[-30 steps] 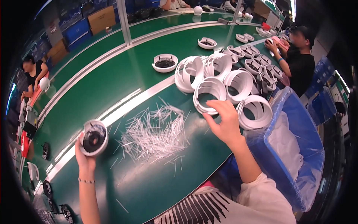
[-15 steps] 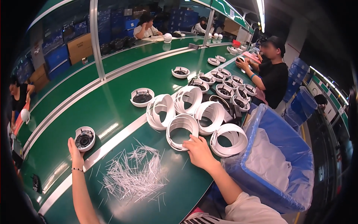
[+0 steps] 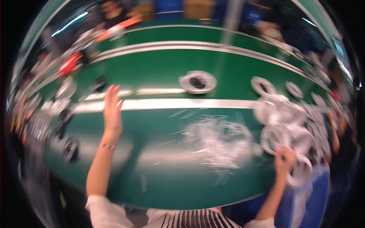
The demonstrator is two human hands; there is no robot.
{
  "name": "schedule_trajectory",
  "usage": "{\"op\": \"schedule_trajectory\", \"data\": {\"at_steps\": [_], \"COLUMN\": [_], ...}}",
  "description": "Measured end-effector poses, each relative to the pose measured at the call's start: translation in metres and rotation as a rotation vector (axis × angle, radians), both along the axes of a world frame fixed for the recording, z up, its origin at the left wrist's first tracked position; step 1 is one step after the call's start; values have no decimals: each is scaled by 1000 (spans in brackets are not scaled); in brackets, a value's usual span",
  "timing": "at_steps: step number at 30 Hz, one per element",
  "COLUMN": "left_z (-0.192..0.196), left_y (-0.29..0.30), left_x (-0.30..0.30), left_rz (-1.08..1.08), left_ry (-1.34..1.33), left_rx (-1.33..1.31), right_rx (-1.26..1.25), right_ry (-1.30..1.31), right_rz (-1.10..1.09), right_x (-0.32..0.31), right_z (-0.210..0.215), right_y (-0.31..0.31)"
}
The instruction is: Manually assemble electronic components into plastic housings on a production line.
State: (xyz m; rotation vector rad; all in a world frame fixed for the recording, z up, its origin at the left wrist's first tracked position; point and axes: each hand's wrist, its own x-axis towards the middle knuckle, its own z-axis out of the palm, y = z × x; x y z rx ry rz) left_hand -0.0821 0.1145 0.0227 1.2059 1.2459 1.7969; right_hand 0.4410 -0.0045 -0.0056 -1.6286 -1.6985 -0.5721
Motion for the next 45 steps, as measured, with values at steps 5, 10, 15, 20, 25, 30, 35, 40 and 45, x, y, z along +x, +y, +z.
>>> {"op": "schedule_trajectory", "data": {"at_steps": [5,10,15,20,25,30,35,40,45], "left_z": [7,1,-24,-17,-17,-7,-16,10,2], "left_y": [-78,-177,-182,-180,-121,-125,-67,-48,-43], "left_x": [-207,-303,-304,-307,-254,-151,-61,42,79], "left_rz": [658,780,631,566,230,-28,-174,-317,-341], "left_ry": [786,1055,960,951,711,253,187,84,1], "left_rx": [-163,-775,-951,-981,-456,-272,-153,-3,35], "right_rx": [192,22,-555,-537,-655,-668,-1087,-1027,-1060], "right_ry": [-90,66,-54,-26,64,91,-119,-34,-82], "right_rz": [209,645,965,936,802,761,663,636,619], "right_x": [-43,-129,-196,-251,-250,-227,-192,-193,-202], "right_z": [44,75,82,47,32,25,47,43,41], "right_y": [-21,-40,-70,-77,-76,-56,-40,-60,-60]}}
